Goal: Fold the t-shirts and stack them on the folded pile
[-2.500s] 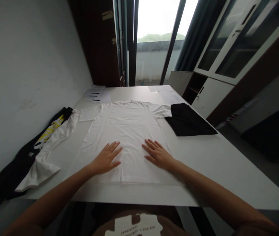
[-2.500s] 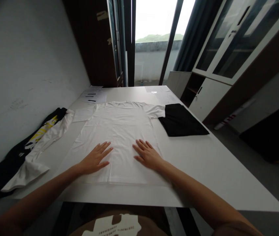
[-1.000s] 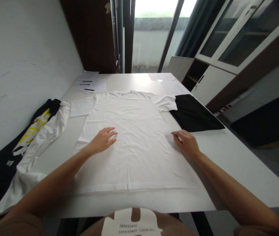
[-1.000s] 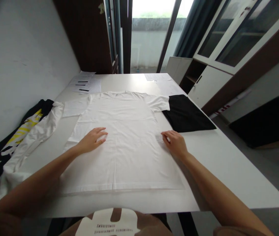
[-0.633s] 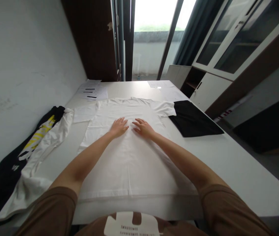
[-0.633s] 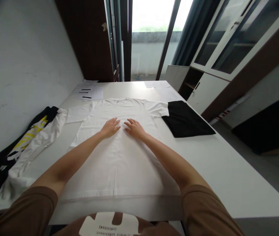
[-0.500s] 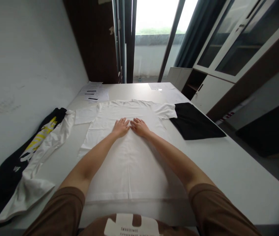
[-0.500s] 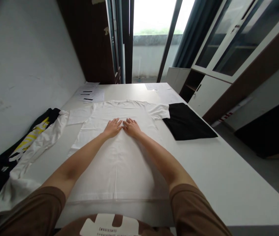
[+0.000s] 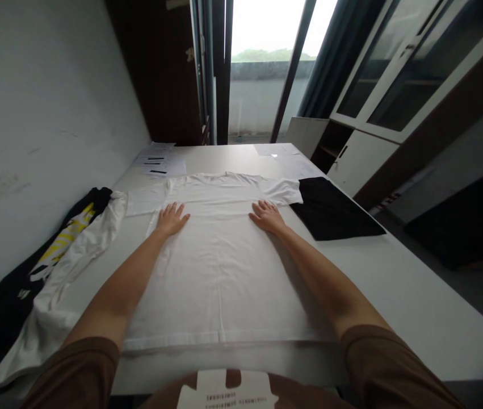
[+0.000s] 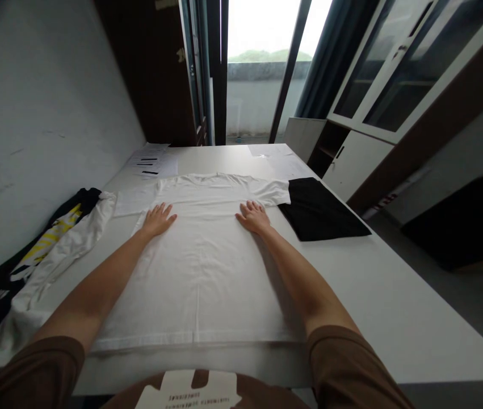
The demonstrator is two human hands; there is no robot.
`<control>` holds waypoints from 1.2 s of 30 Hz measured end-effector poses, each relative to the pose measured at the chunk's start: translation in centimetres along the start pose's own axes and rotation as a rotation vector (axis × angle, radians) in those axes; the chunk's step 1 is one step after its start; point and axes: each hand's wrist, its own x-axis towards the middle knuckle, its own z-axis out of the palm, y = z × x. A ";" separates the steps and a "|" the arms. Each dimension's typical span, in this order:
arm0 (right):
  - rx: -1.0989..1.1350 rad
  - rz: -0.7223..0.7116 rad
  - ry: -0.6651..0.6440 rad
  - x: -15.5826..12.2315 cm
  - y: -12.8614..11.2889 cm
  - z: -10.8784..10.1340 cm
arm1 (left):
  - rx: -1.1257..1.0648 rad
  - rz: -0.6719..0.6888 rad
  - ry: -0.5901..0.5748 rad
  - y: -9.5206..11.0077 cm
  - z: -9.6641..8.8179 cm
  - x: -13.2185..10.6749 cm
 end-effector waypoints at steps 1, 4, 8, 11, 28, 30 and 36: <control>-0.003 0.010 0.008 -0.2 0.7 -0.1 | 0.017 -0.020 0.006 -1.2 0.0 -0.2; -0.014 0.034 0.026 -0.5 1.8 -0.3 | 0.047 -0.058 0.028 -3.7 -0.1 -0.6; -0.032 0.021 0.087 0.7 0.2 -0.9 | 0.057 0.060 0.110 -2.4 -0.7 0.0; 0.035 -0.112 0.067 2.6 -3.1 -1.2 | 0.014 0.245 0.136 1.2 -1.2 1.1; 0.109 -0.344 -0.033 7.2 -5.9 -1.0 | -0.052 0.498 -0.003 4.8 -2.2 4.5; 0.107 -0.329 -0.037 6.6 -4.4 -1.2 | -0.034 0.458 -0.008 3.0 -2.0 4.2; 0.088 -0.258 -0.040 4.6 1.0 -1.8 | 0.059 0.291 -0.025 -3.8 -1.8 2.8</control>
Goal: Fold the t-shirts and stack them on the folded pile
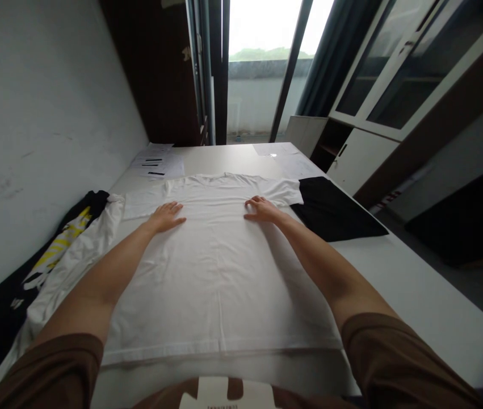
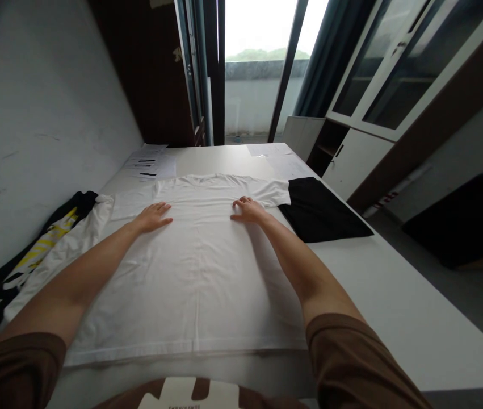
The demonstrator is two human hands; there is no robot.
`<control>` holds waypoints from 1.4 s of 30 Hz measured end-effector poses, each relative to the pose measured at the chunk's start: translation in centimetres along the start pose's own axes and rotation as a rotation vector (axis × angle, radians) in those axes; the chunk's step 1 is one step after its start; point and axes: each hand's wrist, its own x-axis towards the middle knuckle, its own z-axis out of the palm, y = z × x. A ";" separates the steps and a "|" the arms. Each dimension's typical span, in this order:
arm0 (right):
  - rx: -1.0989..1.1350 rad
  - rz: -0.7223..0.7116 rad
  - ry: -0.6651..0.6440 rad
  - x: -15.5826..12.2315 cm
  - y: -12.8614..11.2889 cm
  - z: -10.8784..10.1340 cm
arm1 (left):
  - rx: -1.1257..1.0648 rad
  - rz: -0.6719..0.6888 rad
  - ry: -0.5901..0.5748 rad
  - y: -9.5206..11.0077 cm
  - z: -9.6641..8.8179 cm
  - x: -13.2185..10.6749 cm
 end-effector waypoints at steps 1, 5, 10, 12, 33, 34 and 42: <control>-0.012 0.019 -0.006 -0.6 0.9 -0.2 | 0.018 -0.036 -0.003 -1.1 0.0 -0.6; -0.062 0.086 -0.034 -2.3 4.0 -1.1 | 0.073 -0.143 -0.009 -4.9 -0.6 -2.3; -0.092 0.090 -0.062 -0.6 3.9 -1.9 | 0.059 -0.126 0.007 -3.7 -1.5 -0.5; -0.091 0.052 -0.064 1.4 2.1 -1.7 | 0.028 -0.058 0.018 -0.9 -1.4 1.3; -0.008 0.077 -0.046 4.4 1.6 0.4 | -0.007 -0.130 -0.137 -2.2 -1.1 4.0; -0.015 0.098 -0.045 3.6 2.6 0.1 | 0.006 -0.157 -0.152 -3.0 -1.2 3.4; -0.077 0.186 -0.032 0.9 3.2 -1.4 | 0.011 -0.058 -0.043 -0.1 -1.6 1.8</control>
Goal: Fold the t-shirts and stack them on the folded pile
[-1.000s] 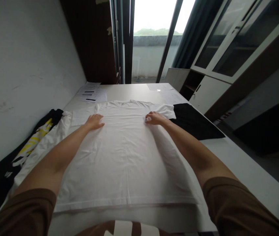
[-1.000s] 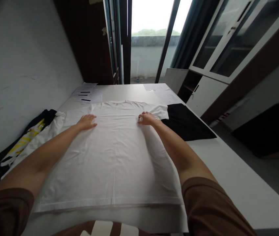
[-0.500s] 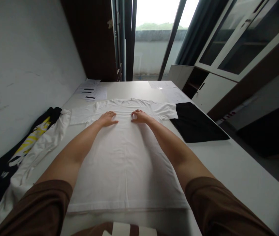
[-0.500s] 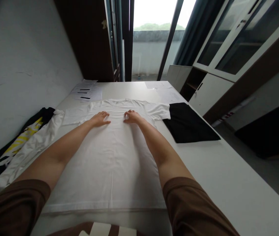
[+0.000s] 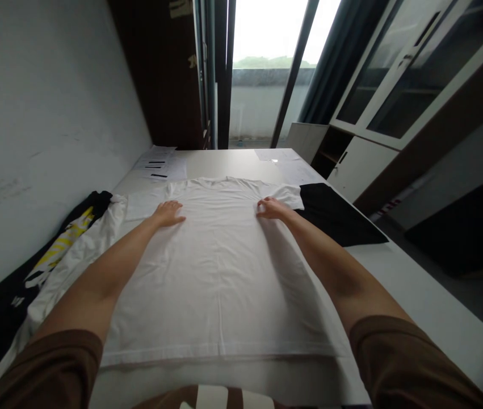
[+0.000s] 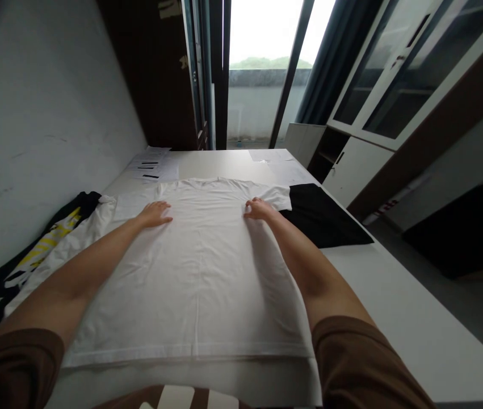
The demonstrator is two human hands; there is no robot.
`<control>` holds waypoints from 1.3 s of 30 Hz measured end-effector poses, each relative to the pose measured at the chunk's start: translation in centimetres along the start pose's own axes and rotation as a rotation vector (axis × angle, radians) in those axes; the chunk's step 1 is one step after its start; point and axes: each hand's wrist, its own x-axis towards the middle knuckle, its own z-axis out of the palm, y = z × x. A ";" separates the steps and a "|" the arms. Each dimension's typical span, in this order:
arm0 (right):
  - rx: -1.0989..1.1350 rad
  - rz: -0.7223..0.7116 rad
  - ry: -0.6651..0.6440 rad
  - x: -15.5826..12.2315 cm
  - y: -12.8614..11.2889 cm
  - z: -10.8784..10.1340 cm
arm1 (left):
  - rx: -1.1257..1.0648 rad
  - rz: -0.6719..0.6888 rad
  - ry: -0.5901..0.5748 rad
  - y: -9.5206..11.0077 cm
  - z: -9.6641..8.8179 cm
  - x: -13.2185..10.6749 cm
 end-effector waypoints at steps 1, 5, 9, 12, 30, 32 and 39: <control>0.001 -0.020 0.000 0.2 -1.4 0.1 | -0.015 0.050 0.008 1.8 0.0 0.4; 0.052 -0.213 0.007 1.5 -9.1 1.4 | -0.112 0.293 0.038 9.3 0.3 2.1; 0.100 -0.316 0.038 2.0 -13.5 2.2 | -0.147 0.313 0.023 11.8 0.5 2.6; 0.095 -0.246 0.030 1.3 -11.5 1.8 | -0.127 0.253 -0.006 8.7 0.8 1.7; 0.062 -0.340 0.048 -4.2 -13.4 1.2 | -0.091 0.285 0.097 9.0 -0.3 -5.0; 0.091 -0.371 0.077 -5.3 -15.6 1.9 | -0.123 0.334 0.132 10.6 -0.2 -6.0; 0.083 -0.197 0.170 -10.7 -8.9 2.3 | -0.038 0.150 0.184 1.6 0.9 -12.1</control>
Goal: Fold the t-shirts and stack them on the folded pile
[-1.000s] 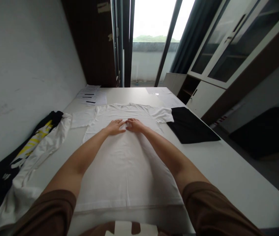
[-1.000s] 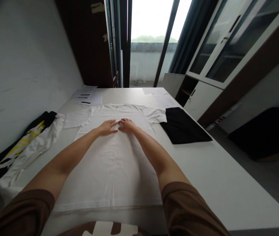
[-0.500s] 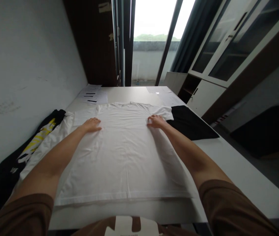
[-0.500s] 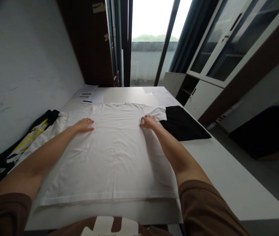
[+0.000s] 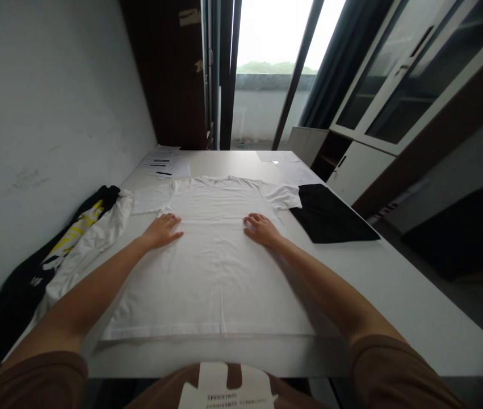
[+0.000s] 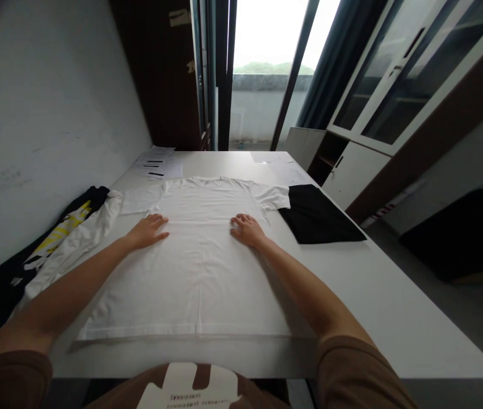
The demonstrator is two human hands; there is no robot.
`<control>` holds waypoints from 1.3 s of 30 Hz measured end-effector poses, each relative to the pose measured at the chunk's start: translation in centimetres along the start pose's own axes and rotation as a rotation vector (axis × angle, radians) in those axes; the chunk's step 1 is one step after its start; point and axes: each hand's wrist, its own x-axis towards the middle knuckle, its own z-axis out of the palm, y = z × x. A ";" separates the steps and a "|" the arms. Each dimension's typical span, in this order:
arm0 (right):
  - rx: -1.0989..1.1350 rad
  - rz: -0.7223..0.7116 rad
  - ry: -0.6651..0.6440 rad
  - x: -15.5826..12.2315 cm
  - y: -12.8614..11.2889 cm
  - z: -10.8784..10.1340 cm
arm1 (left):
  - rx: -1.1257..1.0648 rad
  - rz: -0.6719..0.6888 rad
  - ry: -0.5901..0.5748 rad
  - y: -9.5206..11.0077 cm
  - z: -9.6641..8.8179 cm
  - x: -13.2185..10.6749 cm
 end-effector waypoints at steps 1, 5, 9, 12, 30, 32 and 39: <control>-0.014 0.028 0.010 -1.1 1.6 -0.4 | 0.022 -0.044 0.009 -1.4 0.0 -1.2; -0.058 0.120 0.022 -4.1 5.4 -1.4 | 0.081 -0.152 0.035 -3.4 -0.1 -3.8; -0.022 0.018 -0.005 -3.1 1.9 -1.4 | 0.006 0.000 0.069 1.9 -0.4 -1.5; 0.040 -0.164 -0.072 -1.1 -3.7 -0.5 | -0.074 0.216 0.062 8.5 -0.6 1.4; -0.072 0.046 -0.046 -10.0 4.4 -2.6 | 0.046 -0.013 -0.118 -0.6 0.3 -8.2; -0.063 -0.007 -0.060 -9.4 1.7 -2.5 | 0.031 0.029 -0.102 1.7 -0.1 -7.9; 0.068 -0.313 -0.124 -5.7 -10.5 -1.3 | -0.122 0.306 -0.077 13.5 -1.4 -4.1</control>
